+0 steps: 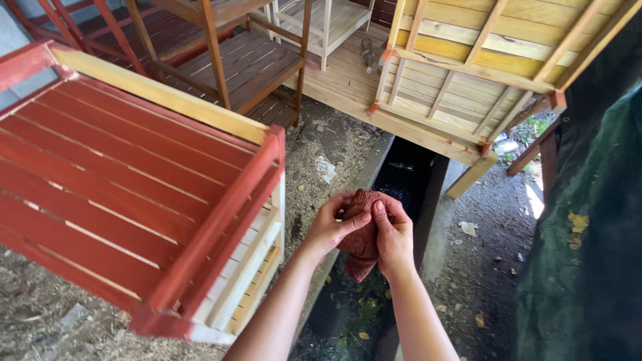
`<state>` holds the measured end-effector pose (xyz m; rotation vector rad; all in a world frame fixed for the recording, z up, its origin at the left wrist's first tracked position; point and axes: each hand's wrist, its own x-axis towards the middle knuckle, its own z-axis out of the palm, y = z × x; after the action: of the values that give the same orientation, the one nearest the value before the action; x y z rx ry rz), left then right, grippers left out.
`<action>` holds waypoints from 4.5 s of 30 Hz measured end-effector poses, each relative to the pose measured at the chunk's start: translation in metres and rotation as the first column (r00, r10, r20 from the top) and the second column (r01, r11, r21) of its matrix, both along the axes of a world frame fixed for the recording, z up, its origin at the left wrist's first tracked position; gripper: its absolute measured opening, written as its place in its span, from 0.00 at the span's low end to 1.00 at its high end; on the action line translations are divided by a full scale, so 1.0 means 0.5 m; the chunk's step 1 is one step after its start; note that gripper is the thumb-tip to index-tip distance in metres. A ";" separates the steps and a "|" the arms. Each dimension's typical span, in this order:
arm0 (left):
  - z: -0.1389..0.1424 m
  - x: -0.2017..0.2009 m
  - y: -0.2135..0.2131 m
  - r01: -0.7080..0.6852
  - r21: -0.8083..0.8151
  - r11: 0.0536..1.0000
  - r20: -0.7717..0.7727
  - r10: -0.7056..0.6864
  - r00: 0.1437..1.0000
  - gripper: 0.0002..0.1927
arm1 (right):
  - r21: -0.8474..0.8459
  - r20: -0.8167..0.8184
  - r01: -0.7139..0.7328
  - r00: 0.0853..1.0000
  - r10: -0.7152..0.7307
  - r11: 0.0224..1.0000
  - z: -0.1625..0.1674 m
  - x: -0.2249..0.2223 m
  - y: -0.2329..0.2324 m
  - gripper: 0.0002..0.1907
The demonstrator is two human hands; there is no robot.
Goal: The person wipes a red-stained wooden furniture frame with a cloth, running the cloth along the edges, rails, and slats of the frame to remove excess stain. They work around the frame, treating different sides and corners one after another.
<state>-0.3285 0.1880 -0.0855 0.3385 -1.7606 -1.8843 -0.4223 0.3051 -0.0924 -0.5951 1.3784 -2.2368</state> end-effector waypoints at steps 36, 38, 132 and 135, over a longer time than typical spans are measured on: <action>0.029 -0.145 -0.184 -0.373 0.035 0.927 0.113 0.367 0.923 0.26 | 0.030 -0.116 -0.503 0.857 0.502 0.864 0.066 -0.300 -0.229 0.06; 0.020 -0.143 -0.225 -0.409 -0.011 0.913 0.122 0.407 0.905 0.26 | 0.023 -0.170 -0.488 0.858 0.484 0.873 0.068 -0.302 -0.266 0.04; -0.298 -0.167 -0.352 -0.753 0.555 0.354 -0.016 0.909 0.416 0.22 | 0.149 0.570 -0.879 0.450 0.687 0.452 -0.088 -0.163 -0.378 0.34; -0.295 -0.161 -0.345 -0.944 -0.236 0.232 0.163 0.967 0.197 0.24 | 0.156 0.602 -0.877 0.449 0.661 0.454 -0.090 -0.155 -0.373 0.33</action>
<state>-0.4090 0.0153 -0.2328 1.3852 -1.1645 -0.7801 -0.5000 0.1185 -0.1372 -0.3718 0.9728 -1.0912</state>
